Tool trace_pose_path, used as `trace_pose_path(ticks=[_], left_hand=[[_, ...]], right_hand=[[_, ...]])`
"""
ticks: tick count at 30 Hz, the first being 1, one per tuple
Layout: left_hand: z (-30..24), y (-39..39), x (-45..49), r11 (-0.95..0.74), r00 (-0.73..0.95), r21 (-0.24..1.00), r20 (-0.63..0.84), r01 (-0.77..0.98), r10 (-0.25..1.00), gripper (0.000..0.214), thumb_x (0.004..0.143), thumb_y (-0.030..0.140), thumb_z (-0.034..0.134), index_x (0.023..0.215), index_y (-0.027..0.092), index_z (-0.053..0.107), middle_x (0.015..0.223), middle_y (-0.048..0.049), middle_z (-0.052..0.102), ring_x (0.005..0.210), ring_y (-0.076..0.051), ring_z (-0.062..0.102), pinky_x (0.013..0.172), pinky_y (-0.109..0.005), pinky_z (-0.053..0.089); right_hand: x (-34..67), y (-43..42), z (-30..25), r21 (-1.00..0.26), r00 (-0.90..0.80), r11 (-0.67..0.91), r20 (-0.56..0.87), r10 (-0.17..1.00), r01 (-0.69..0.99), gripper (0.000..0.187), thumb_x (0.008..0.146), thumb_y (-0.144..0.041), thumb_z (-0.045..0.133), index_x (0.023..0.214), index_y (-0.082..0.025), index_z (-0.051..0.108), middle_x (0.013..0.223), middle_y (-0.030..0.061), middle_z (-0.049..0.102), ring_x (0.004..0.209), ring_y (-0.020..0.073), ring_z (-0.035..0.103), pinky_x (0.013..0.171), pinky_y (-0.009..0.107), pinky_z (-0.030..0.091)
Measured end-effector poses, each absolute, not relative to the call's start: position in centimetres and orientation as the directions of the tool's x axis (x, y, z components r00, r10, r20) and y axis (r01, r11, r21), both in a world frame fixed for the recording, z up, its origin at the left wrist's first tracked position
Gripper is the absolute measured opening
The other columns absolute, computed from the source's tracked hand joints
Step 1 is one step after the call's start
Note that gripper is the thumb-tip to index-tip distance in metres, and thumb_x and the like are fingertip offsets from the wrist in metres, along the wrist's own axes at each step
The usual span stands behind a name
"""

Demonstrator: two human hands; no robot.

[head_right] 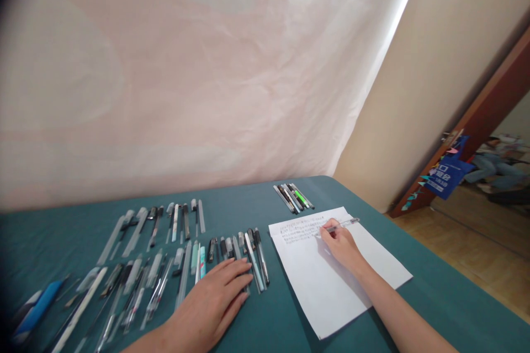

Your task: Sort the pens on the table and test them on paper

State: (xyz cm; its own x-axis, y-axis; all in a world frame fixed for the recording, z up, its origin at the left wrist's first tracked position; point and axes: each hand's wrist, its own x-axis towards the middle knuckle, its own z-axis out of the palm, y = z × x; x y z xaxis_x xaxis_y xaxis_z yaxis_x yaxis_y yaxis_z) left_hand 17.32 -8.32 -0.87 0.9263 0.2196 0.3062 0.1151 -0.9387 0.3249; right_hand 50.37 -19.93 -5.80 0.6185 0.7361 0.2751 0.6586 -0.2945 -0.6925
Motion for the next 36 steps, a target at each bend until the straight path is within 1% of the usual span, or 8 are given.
trace_pose_path(ticks=[4, 9, 15, 20, 28, 33, 36], left_hand=[[-0.9, -8.35, 17.32, -0.933, 0.929, 0.336, 0.287, 0.129, 0.232, 0.029, 0.086, 0.02, 0.039, 0.112, 0.022, 0.053, 0.12, -0.0049, 0.054, 0.114, -0.018, 0.046, 0.102, -0.04, 0.031], [-0.88, -8.36, 17.26, -0.936, 0.933, 0.328, 0.277, 0.13, 0.227, 0.03, 0.087, 0.02, 0.038, 0.113, 0.022, 0.052, 0.121, -0.0046, 0.053, 0.114, -0.018, 0.045, 0.103, -0.04, 0.03], [-0.99, -8.31, 17.35, -0.938, 0.934, 0.322, 0.278, 0.128, 0.223, 0.03, 0.087, 0.02, 0.038, 0.113, 0.022, 0.052, 0.121, -0.0047, 0.053, 0.114, -0.018, 0.045, 0.103, -0.04, 0.03], [-0.95, -8.3, 17.34, -0.934, 0.937, 0.329, 0.26, 0.139, 0.231, 0.031, 0.086, 0.02, 0.038, 0.114, 0.022, 0.052, 0.122, -0.0039, 0.053, 0.115, -0.017, 0.045, 0.103, -0.039, 0.03], [-0.81, -8.29, 17.34, -0.938, 0.944, 0.315, 0.241, 0.145, 0.227, 0.031, 0.086, 0.02, 0.037, 0.114, 0.022, 0.052, 0.123, -0.0045, 0.052, 0.116, -0.018, 0.044, 0.104, -0.04, 0.029], [-0.84, -8.31, 17.31, -0.939, 0.943, 0.312, 0.242, 0.146, 0.228, 0.031, 0.086, 0.019, 0.037, 0.113, 0.021, 0.052, 0.122, -0.0046, 0.052, 0.116, -0.018, 0.044, 0.104, -0.04, 0.029], [-0.89, -8.35, 17.31, -0.94, 0.942, 0.311, 0.253, 0.139, 0.223, 0.031, 0.086, 0.019, 0.037, 0.113, 0.021, 0.052, 0.122, -0.0047, 0.052, 0.115, -0.017, 0.044, 0.103, -0.04, 0.029]], right_hand=[[50.19, -19.94, -5.5, -0.685, 0.612, -0.291, 0.283, 0.739, 0.668, 0.02, 0.077, -0.035, 0.046, 0.066, -0.019, 0.05, 0.056, -0.0035, 0.049, 0.049, 0.0116, 0.042, 0.05, 0.025, 0.033], [50.14, -19.97, -5.39, -0.679, 0.619, -0.308, 0.274, 0.736, 0.667, 0.02, 0.077, -0.035, 0.046, 0.064, -0.02, 0.049, 0.052, -0.0044, 0.046, 0.047, 0.0118, 0.041, 0.049, 0.025, 0.032], [50.07, -19.93, -5.27, -0.671, 0.609, -0.297, 0.29, 0.738, 0.679, 0.021, 0.077, -0.034, 0.045, 0.063, -0.02, 0.048, 0.053, -0.0043, 0.045, 0.047, 0.0115, 0.041, 0.049, 0.024, 0.032], [50.26, -19.93, -5.68, -0.691, 0.625, -0.3, 0.278, 0.729, 0.657, 0.022, 0.079, -0.036, 0.043, 0.066, -0.019, 0.049, 0.053, -0.0051, 0.043, 0.046, 0.0107, 0.039, 0.046, 0.023, 0.03], [50.24, -20.07, -5.45, -0.666, 0.604, -0.309, 0.268, 0.751, 0.679, 0.022, 0.079, -0.036, 0.044, 0.067, -0.019, 0.05, 0.055, -0.0044, 0.046, 0.048, 0.0111, 0.042, 0.049, 0.024, 0.032], [49.94, -20.17, -5.25, -0.7, 0.63, -0.312, 0.25, 0.735, 0.642, 0.022, 0.077, -0.036, 0.044, 0.065, -0.019, 0.05, 0.051, -0.0049, 0.045, 0.045, 0.0105, 0.039, 0.046, 0.023, 0.03], [49.93, -20.08, -5.22, -0.69, 0.625, -0.306, 0.269, 0.733, 0.656, 0.022, 0.077, -0.036, 0.043, 0.065, -0.019, 0.05, 0.052, -0.0044, 0.046, 0.046, 0.011, 0.04, 0.047, 0.024, 0.031]])
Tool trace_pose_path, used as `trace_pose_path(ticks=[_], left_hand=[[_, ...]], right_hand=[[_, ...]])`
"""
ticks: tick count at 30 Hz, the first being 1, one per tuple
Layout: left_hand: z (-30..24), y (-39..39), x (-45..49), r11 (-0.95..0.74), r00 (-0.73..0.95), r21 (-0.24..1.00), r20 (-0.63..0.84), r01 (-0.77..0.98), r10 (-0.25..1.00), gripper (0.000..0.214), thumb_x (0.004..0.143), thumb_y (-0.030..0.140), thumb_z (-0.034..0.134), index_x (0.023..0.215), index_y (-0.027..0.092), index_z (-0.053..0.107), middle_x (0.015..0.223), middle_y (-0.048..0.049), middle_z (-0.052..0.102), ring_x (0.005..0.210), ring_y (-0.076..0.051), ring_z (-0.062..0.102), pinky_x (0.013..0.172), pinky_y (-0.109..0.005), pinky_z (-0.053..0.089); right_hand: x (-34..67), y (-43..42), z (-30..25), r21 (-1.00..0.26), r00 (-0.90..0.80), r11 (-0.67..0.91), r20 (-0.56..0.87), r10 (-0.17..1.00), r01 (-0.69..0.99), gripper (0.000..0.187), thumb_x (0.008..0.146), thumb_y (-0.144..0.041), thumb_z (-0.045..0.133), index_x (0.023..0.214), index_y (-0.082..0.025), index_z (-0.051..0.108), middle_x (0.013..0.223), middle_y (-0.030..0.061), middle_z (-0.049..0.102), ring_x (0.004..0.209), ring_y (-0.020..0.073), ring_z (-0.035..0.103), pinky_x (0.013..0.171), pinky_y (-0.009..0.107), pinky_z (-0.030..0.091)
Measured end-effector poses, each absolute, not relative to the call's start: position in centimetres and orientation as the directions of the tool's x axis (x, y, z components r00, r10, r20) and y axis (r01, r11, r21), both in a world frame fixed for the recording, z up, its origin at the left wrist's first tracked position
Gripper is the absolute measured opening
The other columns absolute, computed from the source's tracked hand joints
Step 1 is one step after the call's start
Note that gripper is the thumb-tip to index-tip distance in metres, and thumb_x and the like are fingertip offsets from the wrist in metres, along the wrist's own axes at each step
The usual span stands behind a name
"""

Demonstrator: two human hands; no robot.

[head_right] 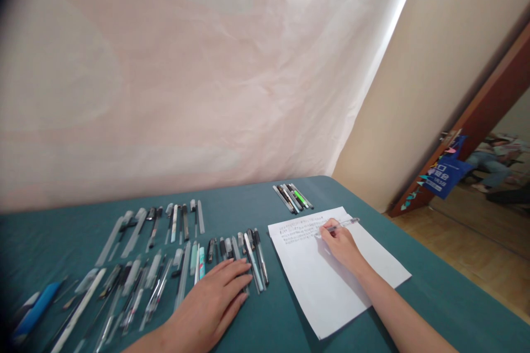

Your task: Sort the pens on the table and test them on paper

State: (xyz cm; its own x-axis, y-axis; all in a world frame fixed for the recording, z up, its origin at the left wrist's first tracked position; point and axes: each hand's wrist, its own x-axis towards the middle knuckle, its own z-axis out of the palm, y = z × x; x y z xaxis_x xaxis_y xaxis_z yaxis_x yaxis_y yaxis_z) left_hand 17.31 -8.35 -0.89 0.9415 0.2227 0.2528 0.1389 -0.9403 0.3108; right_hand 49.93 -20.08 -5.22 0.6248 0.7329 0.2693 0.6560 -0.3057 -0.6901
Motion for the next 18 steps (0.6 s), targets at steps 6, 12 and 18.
trace_pose_path(ticks=[6, 12, 18], left_hand=[[-0.91, -8.3, 17.39, -0.938, 0.939, 0.318, 0.258, 0.138, 0.226, 0.031, 0.086, 0.02, 0.038, 0.113, 0.022, 0.052, 0.122, -0.0041, 0.052, 0.115, -0.017, 0.044, 0.103, -0.04, 0.03], [-0.83, -8.35, 17.38, -0.94, 0.94, 0.311, 0.256, 0.142, 0.226, 0.031, 0.086, 0.019, 0.038, 0.113, 0.022, 0.052, 0.122, -0.0047, 0.053, 0.115, -0.017, 0.045, 0.103, -0.04, 0.03], [-0.88, -8.44, 17.36, -0.943, 0.941, 0.3, 0.254, 0.145, 0.225, 0.031, 0.086, 0.019, 0.037, 0.114, 0.022, 0.052, 0.122, -0.0039, 0.052, 0.115, -0.017, 0.045, 0.103, -0.04, 0.03]], right_hand=[[50.1, -19.91, -5.24, -0.627, 0.598, -0.321, 0.295, 0.745, 0.709, 0.021, 0.078, -0.034, 0.043, 0.064, -0.02, 0.047, 0.053, -0.0046, 0.044, 0.048, 0.0114, 0.041, 0.049, 0.024, 0.032], [50.24, -19.93, -5.43, -0.637, 0.601, -0.313, 0.302, 0.74, 0.704, 0.024, 0.079, -0.037, 0.041, 0.066, -0.019, 0.05, 0.058, -0.0033, 0.048, 0.05, 0.0118, 0.044, 0.051, 0.024, 0.033], [50.26, -19.97, -5.37, -0.657, 0.602, -0.308, 0.28, 0.747, 0.688, 0.023, 0.077, -0.035, 0.044, 0.062, -0.019, 0.049, 0.053, -0.0042, 0.046, 0.048, 0.0112, 0.041, 0.049, 0.024, 0.032]])
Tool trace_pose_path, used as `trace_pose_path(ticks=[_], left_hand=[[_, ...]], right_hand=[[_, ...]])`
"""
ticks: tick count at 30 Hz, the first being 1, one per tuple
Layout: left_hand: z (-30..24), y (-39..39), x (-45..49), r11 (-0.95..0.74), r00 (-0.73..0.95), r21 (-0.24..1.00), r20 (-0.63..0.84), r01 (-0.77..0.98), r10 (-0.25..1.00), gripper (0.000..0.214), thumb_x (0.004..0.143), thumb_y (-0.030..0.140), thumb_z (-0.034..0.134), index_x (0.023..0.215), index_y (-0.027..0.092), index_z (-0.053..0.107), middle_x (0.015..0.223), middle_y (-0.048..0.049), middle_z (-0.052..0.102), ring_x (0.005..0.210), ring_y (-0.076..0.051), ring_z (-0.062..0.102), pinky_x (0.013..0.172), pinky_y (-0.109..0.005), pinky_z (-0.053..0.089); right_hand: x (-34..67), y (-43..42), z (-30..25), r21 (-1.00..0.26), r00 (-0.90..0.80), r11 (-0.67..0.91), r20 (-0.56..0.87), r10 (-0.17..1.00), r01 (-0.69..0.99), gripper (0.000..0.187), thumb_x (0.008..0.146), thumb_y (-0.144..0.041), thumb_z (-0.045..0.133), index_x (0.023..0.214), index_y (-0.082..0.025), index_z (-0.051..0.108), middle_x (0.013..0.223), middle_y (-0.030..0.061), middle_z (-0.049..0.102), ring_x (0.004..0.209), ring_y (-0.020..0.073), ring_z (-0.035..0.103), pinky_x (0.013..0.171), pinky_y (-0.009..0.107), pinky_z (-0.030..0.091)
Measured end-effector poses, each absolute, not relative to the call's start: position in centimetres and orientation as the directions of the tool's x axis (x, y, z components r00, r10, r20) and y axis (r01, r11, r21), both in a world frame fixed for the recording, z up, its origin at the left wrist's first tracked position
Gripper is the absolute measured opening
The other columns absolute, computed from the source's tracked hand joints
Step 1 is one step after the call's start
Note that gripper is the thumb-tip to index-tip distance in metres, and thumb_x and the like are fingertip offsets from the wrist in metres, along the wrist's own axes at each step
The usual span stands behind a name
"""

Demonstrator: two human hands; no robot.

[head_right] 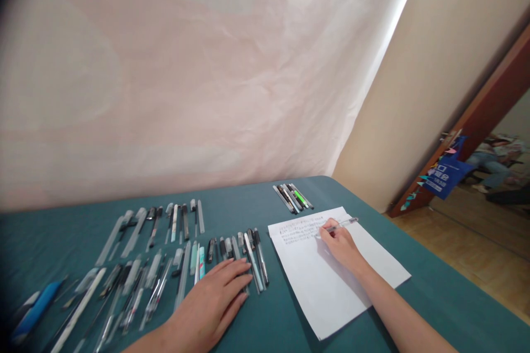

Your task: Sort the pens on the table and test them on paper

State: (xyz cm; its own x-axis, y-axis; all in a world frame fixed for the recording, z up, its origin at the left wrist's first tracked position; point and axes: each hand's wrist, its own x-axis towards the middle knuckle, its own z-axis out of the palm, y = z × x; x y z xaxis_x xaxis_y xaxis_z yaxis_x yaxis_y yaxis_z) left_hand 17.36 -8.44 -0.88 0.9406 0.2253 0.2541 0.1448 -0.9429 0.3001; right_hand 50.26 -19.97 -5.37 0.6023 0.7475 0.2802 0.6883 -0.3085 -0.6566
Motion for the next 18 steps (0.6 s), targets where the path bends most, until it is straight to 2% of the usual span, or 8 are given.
trace_pose_path(ticks=[4, 10, 18], left_hand=[[-0.9, -8.34, 17.36, -0.949, 0.943, 0.284, 0.256, 0.138, 0.214, 0.032, 0.086, 0.019, 0.037, 0.115, 0.021, 0.051, 0.123, -0.0046, 0.052, 0.115, -0.017, 0.045, 0.103, -0.04, 0.03], [-1.06, -8.23, 17.34, -0.951, 0.933, 0.283, 0.296, 0.12, 0.206, 0.032, 0.086, 0.019, 0.038, 0.116, 0.021, 0.05, 0.122, -0.005, 0.052, 0.114, -0.018, 0.045, 0.102, -0.041, 0.032], [-0.79, -8.41, 17.18, -0.947, 0.931, 0.296, 0.296, 0.123, 0.213, 0.031, 0.086, 0.019, 0.039, 0.115, 0.022, 0.05, 0.121, -0.0049, 0.053, 0.114, -0.018, 0.046, 0.102, -0.04, 0.032]], right_hand=[[50.23, -20.0, -5.43, -0.691, 0.618, -0.296, 0.275, 0.737, 0.66, 0.022, 0.078, -0.035, 0.043, 0.065, -0.019, 0.049, 0.051, -0.0052, 0.043, 0.046, 0.0109, 0.04, 0.047, 0.023, 0.031], [50.08, -19.94, -5.36, -0.638, 0.597, -0.311, 0.295, 0.747, 0.704, 0.022, 0.079, -0.035, 0.042, 0.065, -0.019, 0.048, 0.057, -0.0035, 0.047, 0.052, 0.0121, 0.043, 0.053, 0.025, 0.034], [49.9, -19.78, -4.97, -0.63, 0.602, -0.32, 0.302, 0.739, 0.708, 0.02, 0.077, -0.033, 0.042, 0.062, -0.02, 0.047, 0.059, -0.0018, 0.05, 0.053, 0.0133, 0.045, 0.051, 0.025, 0.034]])
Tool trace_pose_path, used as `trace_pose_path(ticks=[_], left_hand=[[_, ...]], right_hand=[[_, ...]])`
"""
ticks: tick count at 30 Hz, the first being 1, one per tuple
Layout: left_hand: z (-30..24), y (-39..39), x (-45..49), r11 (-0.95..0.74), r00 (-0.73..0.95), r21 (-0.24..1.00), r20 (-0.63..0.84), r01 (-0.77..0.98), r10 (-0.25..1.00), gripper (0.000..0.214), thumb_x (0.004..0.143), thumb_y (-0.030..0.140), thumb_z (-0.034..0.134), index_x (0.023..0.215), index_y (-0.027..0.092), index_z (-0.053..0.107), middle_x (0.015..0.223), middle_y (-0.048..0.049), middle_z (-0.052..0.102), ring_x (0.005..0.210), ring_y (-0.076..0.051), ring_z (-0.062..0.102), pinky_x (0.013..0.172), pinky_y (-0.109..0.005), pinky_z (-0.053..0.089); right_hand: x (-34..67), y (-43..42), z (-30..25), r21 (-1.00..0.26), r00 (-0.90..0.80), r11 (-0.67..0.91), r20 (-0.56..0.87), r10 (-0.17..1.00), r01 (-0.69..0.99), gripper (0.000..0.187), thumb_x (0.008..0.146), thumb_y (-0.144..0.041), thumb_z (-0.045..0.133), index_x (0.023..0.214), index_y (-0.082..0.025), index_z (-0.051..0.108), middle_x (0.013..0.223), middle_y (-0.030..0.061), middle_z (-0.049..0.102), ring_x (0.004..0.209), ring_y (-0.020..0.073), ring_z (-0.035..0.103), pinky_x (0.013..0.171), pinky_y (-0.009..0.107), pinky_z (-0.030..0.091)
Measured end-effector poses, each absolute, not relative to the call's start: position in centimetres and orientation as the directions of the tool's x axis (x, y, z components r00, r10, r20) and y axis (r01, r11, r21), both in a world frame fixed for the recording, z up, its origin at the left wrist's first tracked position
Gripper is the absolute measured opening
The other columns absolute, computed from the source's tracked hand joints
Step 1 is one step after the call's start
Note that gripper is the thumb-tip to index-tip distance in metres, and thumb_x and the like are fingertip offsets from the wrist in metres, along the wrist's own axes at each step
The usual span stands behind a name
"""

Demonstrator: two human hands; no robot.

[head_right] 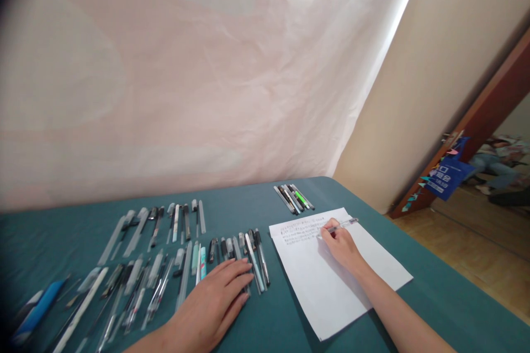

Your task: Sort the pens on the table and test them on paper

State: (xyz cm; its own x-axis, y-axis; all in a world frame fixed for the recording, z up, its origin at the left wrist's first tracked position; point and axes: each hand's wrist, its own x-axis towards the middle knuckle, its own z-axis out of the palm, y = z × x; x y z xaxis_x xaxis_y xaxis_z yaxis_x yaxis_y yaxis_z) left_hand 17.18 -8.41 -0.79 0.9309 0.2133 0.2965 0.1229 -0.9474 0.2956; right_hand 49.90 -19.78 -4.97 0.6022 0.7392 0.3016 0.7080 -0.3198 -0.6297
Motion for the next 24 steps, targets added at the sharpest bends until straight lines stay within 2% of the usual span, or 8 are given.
trace_pose_path(ticks=[13, 18, 22, 24], left_hand=[[-1.0, -8.3, 17.2, -0.947, 0.935, 0.296, 0.284, 0.124, 0.211, 0.031, 0.087, 0.019, 0.037, 0.116, 0.021, 0.048, 0.122, -0.0046, 0.052, 0.115, -0.018, 0.045, 0.103, -0.04, 0.03], [-1.1, -8.4, 17.1, -0.947, 0.925, 0.304, 0.32, 0.106, 0.206, 0.031, 0.086, 0.019, 0.038, 0.116, 0.021, 0.048, 0.121, -0.0047, 0.052, 0.114, -0.018, 0.045, 0.102, -0.04, 0.031], [-0.7, -8.4, 17.0, -0.941, 0.904, 0.326, 0.369, 0.091, 0.215, 0.031, 0.086, 0.019, 0.038, 0.115, 0.022, 0.048, 0.117, -0.0053, 0.054, 0.111, -0.019, 0.047, 0.1, -0.039, 0.034], [-0.3, -8.5, 16.9, -0.936, 0.898, 0.346, 0.386, 0.072, 0.212, 0.031, 0.086, 0.019, 0.038, 0.116, 0.021, 0.047, 0.115, -0.0062, 0.055, 0.108, -0.019, 0.048, 0.098, -0.038, 0.036]], right_hand=[[50.1, -19.9, -5.3, -0.679, 0.614, -0.29, 0.298, 0.731, 0.675, 0.022, 0.077, -0.035, 0.043, 0.063, -0.019, 0.049, 0.052, -0.0047, 0.045, 0.048, 0.0117, 0.041, 0.049, 0.024, 0.032], [49.9, -19.8, -5.2, -0.657, 0.611, -0.301, 0.311, 0.728, 0.692, 0.021, 0.076, -0.034, 0.044, 0.062, -0.019, 0.049, 0.056, -0.003, 0.049, 0.051, 0.0125, 0.044, 0.051, 0.024, 0.034], [49.7, -20.0, -5.0, -0.745, 0.66, -0.275, 0.282, 0.697, 0.608, 0.024, 0.079, -0.038, 0.043, 0.064, -0.02, 0.049, 0.05, -0.0038, 0.046, 0.044, 0.0114, 0.041, 0.045, 0.024, 0.033], [49.2, -20.1, -4.5, -0.746, 0.653, -0.262, 0.291, 0.699, 0.612, 0.026, 0.08, -0.041, 0.041, 0.07, -0.019, 0.052, 0.054, -0.0016, 0.052, 0.046, 0.0127, 0.046, 0.046, 0.024, 0.036]])
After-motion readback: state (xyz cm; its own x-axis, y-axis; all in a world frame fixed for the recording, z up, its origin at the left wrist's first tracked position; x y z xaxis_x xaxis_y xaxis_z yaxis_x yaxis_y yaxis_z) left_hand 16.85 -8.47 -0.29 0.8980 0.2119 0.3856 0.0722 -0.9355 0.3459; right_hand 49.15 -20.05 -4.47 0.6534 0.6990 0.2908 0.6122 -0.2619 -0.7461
